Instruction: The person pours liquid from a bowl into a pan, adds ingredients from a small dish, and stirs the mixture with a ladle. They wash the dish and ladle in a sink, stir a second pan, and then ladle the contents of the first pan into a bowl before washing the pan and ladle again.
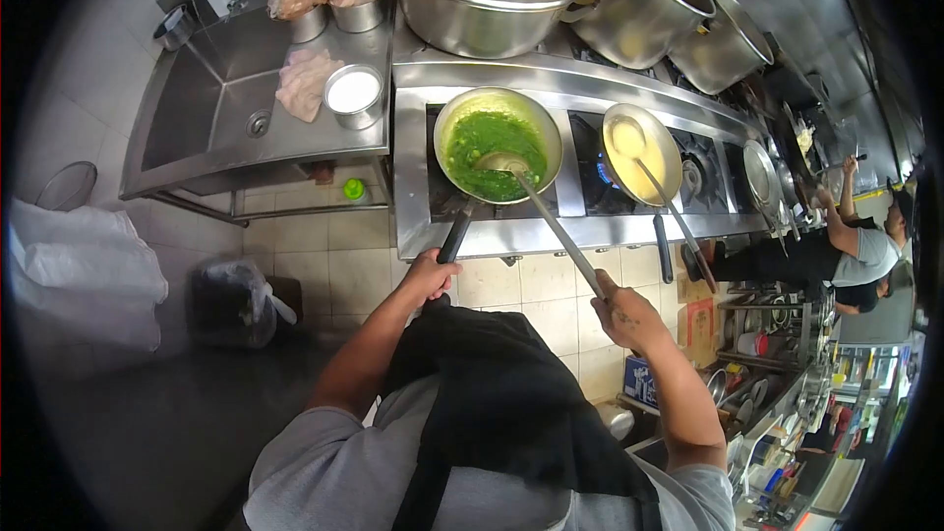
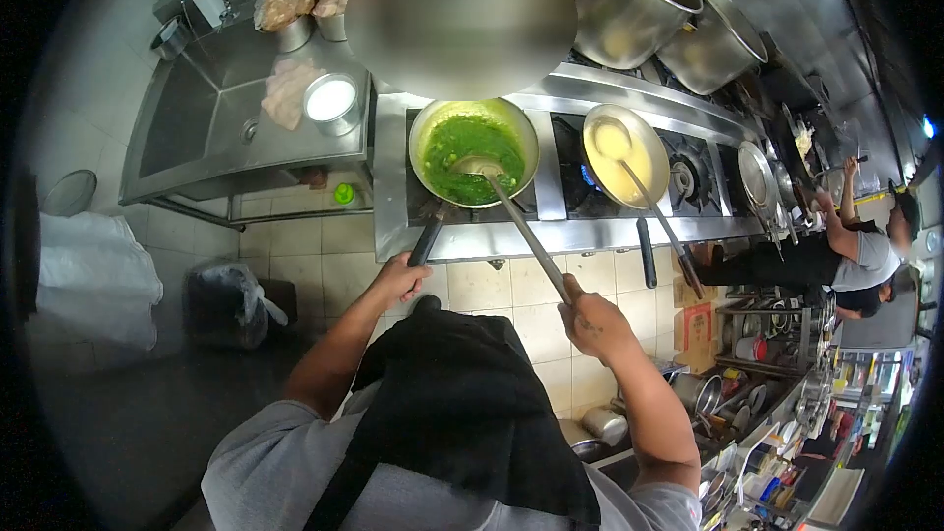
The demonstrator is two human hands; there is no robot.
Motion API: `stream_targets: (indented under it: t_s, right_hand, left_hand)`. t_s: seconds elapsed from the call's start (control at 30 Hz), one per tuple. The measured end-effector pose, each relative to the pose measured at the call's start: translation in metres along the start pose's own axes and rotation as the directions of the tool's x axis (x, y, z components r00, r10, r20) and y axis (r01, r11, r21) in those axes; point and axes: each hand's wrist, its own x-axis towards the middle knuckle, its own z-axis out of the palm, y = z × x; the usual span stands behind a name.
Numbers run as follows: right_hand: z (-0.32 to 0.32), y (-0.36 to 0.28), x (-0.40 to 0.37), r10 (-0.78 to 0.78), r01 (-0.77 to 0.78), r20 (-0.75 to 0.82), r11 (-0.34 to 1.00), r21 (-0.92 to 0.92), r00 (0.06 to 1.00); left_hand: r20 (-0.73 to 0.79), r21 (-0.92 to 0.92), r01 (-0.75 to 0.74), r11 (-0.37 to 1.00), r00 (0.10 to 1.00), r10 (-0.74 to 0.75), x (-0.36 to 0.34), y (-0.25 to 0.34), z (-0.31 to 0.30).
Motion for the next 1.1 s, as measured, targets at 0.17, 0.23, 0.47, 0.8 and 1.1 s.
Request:
stream_targets:
  t_s: [0.17,0.23,0.47,0.8,1.1]
  right_hand:
    - [-0.025,-0.007,-0.011,0.028,-0.036,0.033,0.966,0.256,0.999]
    - [-0.025,-0.011,-0.007,0.075,-0.092,0.062,0.932,0.351,0.995]
    - [0.002,-0.010,0.046,0.116,-0.045,-0.132,0.893,0.448,0.985]
    - [0.041,-0.022,0.047,0.116,-0.168,0.124,0.539,0.826,0.985]
    - [0.047,-0.037,0.014,0.120,-0.315,0.292,0.316,0.895,0.949]
  left_hand:
    - [0.084,-0.016,-0.004,1.000,0.996,0.005,0.006,-0.006,-0.007]
    - [0.132,-0.088,0.008,0.996,0.991,0.004,0.009,-0.009,-0.011]
    - [0.365,-0.305,0.165,0.938,0.930,-0.045,0.027,0.003,-0.017]
    - [0.540,-0.360,0.275,0.892,0.841,-0.041,0.049,0.002,-0.020]
    - [0.524,-0.320,0.257,0.912,0.850,-0.056,0.051,0.003,-0.017]
